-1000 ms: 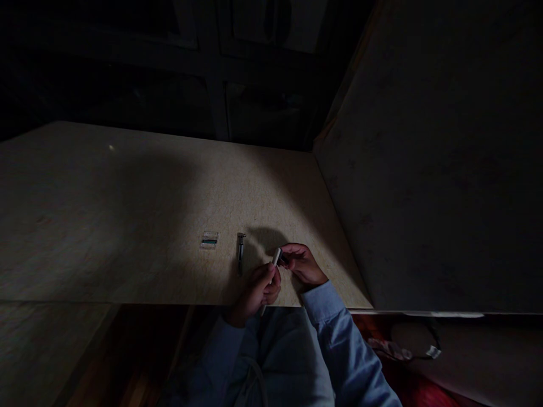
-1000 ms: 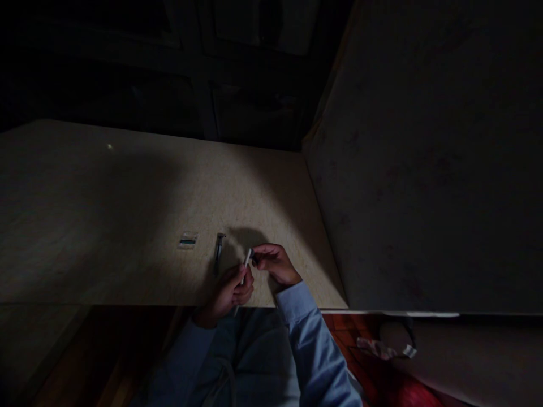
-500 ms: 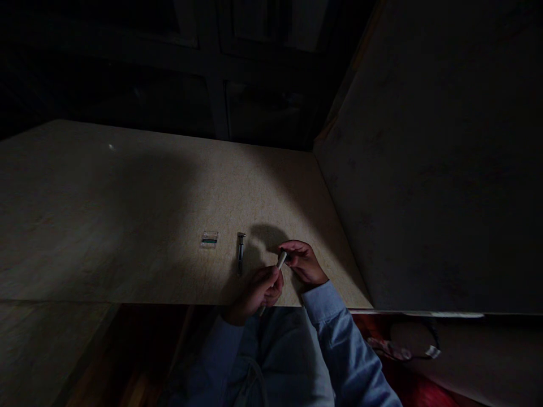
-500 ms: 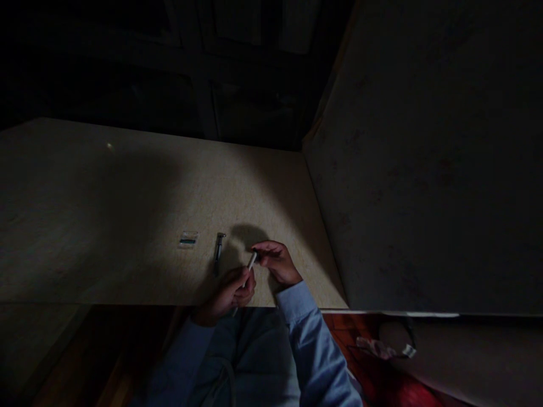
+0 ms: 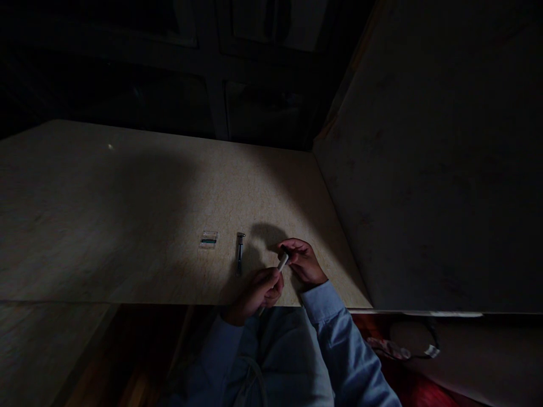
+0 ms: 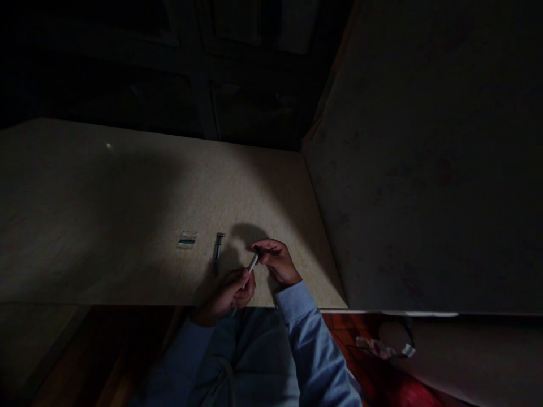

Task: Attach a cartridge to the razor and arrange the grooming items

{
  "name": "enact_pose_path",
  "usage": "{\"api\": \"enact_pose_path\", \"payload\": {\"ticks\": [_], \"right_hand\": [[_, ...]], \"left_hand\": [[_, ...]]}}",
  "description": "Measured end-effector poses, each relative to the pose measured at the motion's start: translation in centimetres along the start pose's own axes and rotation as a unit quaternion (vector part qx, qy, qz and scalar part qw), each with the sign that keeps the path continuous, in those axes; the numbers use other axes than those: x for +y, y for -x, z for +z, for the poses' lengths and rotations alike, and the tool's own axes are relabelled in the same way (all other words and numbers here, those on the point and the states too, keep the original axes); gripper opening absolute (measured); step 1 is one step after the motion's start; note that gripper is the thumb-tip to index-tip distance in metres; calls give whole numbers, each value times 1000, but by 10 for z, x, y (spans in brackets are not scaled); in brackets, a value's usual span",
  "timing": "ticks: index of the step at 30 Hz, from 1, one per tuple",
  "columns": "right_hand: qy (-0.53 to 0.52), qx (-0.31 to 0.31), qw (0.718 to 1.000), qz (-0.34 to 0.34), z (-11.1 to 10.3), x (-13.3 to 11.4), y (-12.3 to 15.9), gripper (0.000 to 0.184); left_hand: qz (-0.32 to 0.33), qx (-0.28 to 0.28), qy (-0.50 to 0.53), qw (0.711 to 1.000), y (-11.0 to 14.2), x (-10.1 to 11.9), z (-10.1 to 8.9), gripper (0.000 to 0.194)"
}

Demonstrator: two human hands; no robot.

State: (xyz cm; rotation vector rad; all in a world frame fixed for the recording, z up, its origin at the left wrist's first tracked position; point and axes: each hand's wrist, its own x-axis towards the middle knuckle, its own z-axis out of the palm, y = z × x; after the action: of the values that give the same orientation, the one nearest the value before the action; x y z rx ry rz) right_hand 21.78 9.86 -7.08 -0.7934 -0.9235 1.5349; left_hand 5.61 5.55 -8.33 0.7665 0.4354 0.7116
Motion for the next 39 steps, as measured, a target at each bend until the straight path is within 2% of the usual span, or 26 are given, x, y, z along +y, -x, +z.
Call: {"api": "enact_pose_path", "payload": {"ticks": [6,11,14,20,29,35,39], "right_hand": [[-9,-11,1000,0,2,-1,0,53],[63,-35,997,7,6,0,-1,47],[93,-44,995,-3,6,3,-2,44],[127,-31,991,-26,3,7,-3,43],[127,-27,991,-27,6,5,-3,48],[138,-6,990,-31,7,2,1,30],[142,10,989,-35,6,2,1,28]], "left_hand": [[75,70,51,993,-3,2,4,44],[73,179,61,979,-8,7,12,49],[72,216,87,970,-11,8,14,53],[24,202,94,975,-13,15,14,53],[38,217,119,968,-13,17,14,51],[45,224,130,965,-13,14,11,44],[54,215,122,968,-13,13,11,49]]}}
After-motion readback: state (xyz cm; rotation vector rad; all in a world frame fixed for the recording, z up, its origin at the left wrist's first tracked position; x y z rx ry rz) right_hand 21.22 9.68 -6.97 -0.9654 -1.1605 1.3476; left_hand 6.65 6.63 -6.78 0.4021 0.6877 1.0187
